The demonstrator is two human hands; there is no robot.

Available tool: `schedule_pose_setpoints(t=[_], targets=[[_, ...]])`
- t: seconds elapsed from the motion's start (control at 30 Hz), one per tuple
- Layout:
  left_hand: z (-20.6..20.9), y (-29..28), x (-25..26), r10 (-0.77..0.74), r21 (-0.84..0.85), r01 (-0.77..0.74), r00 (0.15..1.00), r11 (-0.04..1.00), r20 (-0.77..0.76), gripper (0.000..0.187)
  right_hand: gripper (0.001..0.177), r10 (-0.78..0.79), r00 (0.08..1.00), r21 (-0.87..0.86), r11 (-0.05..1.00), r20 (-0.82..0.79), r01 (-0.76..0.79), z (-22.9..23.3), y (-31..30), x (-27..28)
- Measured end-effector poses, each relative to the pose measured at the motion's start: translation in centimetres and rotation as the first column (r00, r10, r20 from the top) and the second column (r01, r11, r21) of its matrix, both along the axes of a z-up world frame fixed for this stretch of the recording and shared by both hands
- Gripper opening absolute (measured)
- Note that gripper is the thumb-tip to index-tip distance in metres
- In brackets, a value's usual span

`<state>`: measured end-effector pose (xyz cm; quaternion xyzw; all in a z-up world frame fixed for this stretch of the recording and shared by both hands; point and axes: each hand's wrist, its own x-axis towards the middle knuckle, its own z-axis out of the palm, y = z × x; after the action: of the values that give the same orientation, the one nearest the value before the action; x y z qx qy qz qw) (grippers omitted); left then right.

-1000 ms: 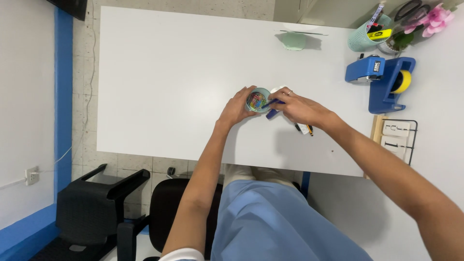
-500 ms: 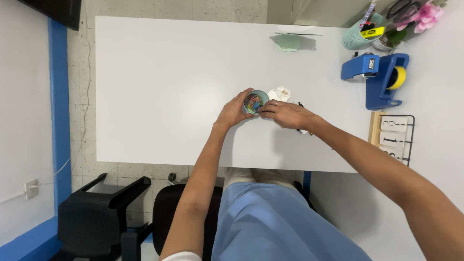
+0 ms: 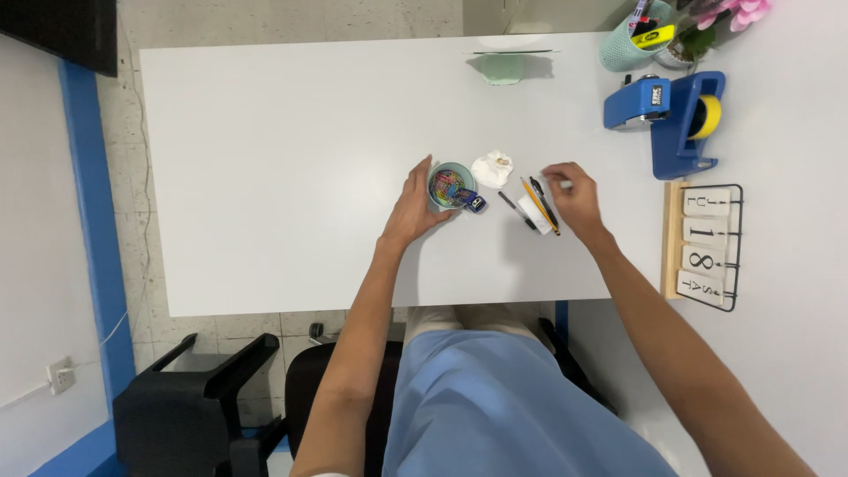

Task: The person is seen organizing the items on the table into the cup.

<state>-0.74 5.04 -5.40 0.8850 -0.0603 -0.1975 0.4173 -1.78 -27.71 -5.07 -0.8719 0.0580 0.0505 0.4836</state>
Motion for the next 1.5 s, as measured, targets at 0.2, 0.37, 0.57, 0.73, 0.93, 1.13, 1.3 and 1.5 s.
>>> schedule_pose_setpoints(t=[0.2, 0.37, 0.57, 0.73, 0.93, 1.13, 1.3, 1.5], targets=[[1.7, -0.9, -1.7, 0.037, 0.034, -0.041, 0.993, 0.999, 0.113, 0.125, 0.031, -0.052, 0.991, -0.331, 0.943, -0.123, 0.008, -3.3, -1.9, -3.4], [-0.1, -1.3, -2.8, 0.094, -0.028, -0.092, 0.988, 0.995, 0.125, 0.118, 0.026, -0.128, 0.979, -0.367, 0.928, -0.160, 0.061, -7.4, -1.9, -4.2], [0.7, -1.5, -2.3, 0.145, -0.069, -0.144, 0.989, 0.987, 0.007, 0.109, 0.025, -0.105, 0.975, -0.369, 0.929, -0.198, 0.025, -7.4, -1.4, -2.7], [0.5, -1.5, -2.1, 0.136, -0.044, -0.137, 0.991, 0.990, -0.008, 0.105, 0.030, -0.078, 0.945, -0.431, 0.900, -0.318, -0.071, -6.3, -1.3, -1.3], [-5.0, -1.1, -4.4, 0.213, 0.194, -0.193, 0.973, 0.962, -0.087, 0.085, 0.028, -0.135, 0.810, -0.428, 0.891, -0.570, -0.153, -4.0, -1.3, 0.2], [-15.0, -6.6, -8.4, 0.100, -0.129, -0.277, 0.681, 0.952, -0.726, 0.036, 0.029, 0.102, 0.862, -0.219, 0.946, -0.497, -0.239, -4.7, -1.6, 0.4], [-12.3, -16.5, -6.7, 0.449, -0.209, -0.553, 0.804, 0.807, -0.390, 0.030, 0.025, 0.109, 0.868, -0.248, 0.935, -0.484, -0.255, -5.2, 0.2, -0.4], [-9.8, -20.4, -4.5, 0.585, -0.044, -0.602, 0.789, 0.797, -0.188, 0.037, 0.021, -0.011, 0.841, -0.136, 0.988, -0.541, -0.075, -3.5, -1.0, -1.1]])
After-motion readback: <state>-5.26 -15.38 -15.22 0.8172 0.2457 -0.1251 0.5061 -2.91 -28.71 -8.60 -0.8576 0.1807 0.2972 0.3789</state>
